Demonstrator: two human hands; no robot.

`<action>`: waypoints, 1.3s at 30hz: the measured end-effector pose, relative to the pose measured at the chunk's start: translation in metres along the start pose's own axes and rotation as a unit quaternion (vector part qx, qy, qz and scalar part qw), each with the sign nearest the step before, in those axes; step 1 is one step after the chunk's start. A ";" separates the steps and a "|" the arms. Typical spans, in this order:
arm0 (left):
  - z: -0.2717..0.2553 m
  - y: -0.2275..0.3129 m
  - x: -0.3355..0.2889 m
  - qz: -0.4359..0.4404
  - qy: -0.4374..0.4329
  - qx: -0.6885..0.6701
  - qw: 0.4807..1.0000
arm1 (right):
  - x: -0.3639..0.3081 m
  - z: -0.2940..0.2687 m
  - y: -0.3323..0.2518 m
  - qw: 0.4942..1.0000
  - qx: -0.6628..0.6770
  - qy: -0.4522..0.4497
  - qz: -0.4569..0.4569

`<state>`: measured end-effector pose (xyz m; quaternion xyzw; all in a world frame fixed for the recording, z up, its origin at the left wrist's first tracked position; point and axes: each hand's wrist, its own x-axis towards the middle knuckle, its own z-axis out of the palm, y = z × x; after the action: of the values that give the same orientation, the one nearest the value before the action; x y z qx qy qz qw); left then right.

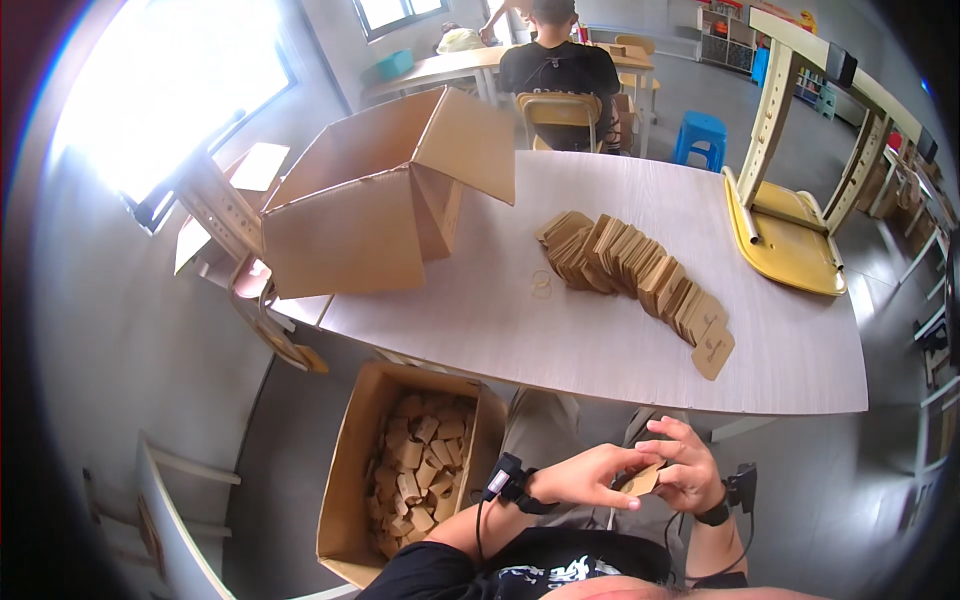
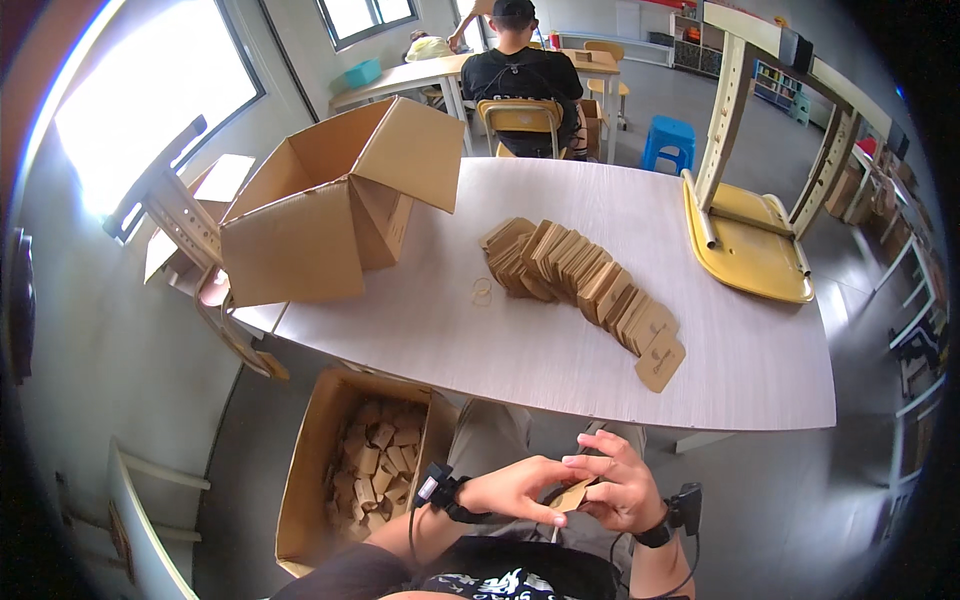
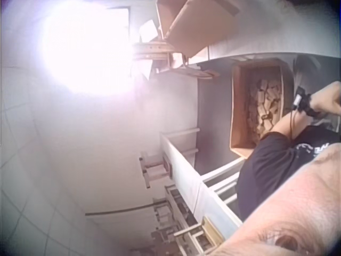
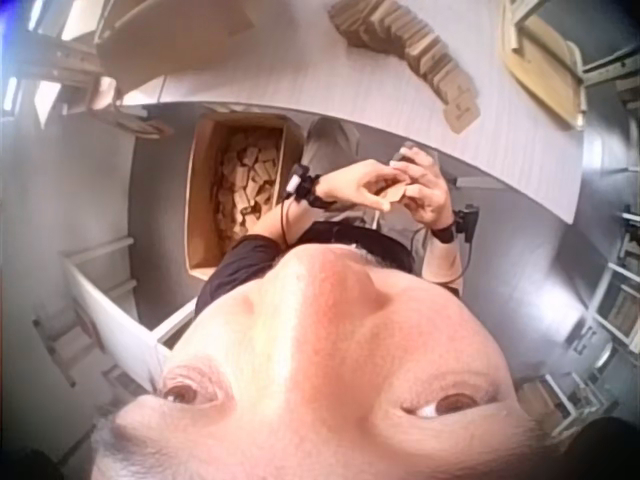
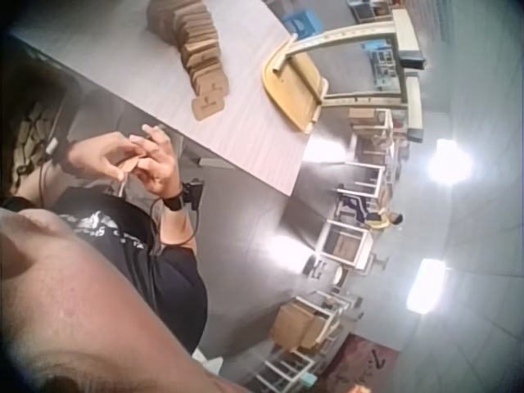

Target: Picking up and inspecting a stack of brand tags/labels for shoes.

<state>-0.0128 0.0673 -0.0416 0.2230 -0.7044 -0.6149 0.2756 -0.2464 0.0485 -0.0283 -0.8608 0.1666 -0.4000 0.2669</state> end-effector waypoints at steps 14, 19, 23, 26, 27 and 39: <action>-0.015 0.001 -0.004 0.046 0.153 0.065 0.985 | -0.003 -0.007 0.000 0.995 -0.037 0.085 0.047; -0.046 0.008 -0.009 0.023 0.257 0.272 0.927 | -0.006 -0.012 0.002 0.990 -0.076 0.084 0.085; -0.069 0.006 -0.009 0.042 0.342 0.382 0.858 | -0.010 -0.016 0.008 0.986 -0.103 0.086 0.094; -0.082 0.000 -0.007 0.043 0.375 0.432 0.819 | -0.012 -0.019 0.011 0.983 -0.119 0.091 0.109; -0.086 -0.001 -0.005 0.063 0.383 0.454 0.802 | -0.012 -0.020 0.012 0.981 -0.128 0.091 0.116; -0.115 0.006 0.001 -0.052 0.358 0.554 0.750 | -0.014 -0.026 0.021 0.970 -0.163 0.091 0.154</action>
<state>0.0624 -0.0181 -0.0249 0.5766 -0.7587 -0.0059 0.3031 -0.2771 0.0301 -0.0349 -0.8165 0.3842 -0.3982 0.1648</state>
